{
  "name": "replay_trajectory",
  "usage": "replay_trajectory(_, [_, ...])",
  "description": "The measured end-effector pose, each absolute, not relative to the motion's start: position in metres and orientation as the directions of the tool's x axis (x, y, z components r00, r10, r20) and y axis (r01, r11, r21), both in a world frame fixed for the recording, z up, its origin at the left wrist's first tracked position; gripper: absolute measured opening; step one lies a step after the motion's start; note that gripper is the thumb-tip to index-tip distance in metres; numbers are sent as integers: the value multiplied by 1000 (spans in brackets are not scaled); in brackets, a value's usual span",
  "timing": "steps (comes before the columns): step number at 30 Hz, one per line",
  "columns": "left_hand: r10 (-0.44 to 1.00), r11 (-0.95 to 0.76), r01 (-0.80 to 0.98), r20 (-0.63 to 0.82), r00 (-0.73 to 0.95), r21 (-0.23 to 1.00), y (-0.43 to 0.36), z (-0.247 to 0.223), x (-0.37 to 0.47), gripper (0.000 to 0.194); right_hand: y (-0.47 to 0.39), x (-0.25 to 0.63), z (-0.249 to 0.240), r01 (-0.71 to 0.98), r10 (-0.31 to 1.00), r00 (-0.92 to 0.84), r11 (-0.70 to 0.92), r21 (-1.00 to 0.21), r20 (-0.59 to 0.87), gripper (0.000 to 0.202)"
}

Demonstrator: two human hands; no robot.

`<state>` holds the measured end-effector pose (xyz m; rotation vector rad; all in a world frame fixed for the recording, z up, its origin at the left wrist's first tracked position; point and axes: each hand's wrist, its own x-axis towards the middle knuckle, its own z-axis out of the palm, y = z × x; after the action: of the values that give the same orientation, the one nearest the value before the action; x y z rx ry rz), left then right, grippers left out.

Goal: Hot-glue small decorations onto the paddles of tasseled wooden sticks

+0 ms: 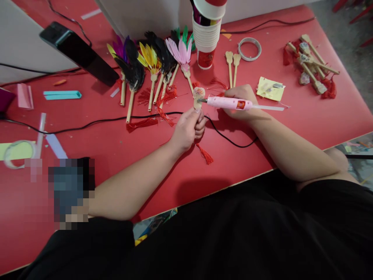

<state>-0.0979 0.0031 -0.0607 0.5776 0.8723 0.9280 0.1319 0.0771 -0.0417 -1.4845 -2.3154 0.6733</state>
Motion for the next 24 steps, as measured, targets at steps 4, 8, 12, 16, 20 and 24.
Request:
replay_trajectory(4, [867,495,-454,-389,312,740,3,-58,-98,54,76,131,-41,784,927,-373,290,-549,-43,48])
replay_trajectory(8, [860,511,-470,-425,283,720,3,-56,-98,53,76,128,-43,790,941,-338,268,-552,-27,47])
replay_trajectory(12, [862,507,-482,-432,267,715,2,-56,-97,49,77,126,-47,810,949,-313,250,-531,-31,44])
replay_trajectory(16, [862,505,-491,-442,249,710,1,-55,-96,49,79,126,-51,809,949,-316,273,-521,6,37])
replay_trajectory(20, [843,530,-495,-488,225,688,0,-51,-94,48,81,127,-53,806,942,-333,298,-512,23,37])
replay_trajectory(24, [845,524,-495,-494,203,693,-1,-48,-93,47,80,125,-51,819,949,-314,277,-502,12,44])
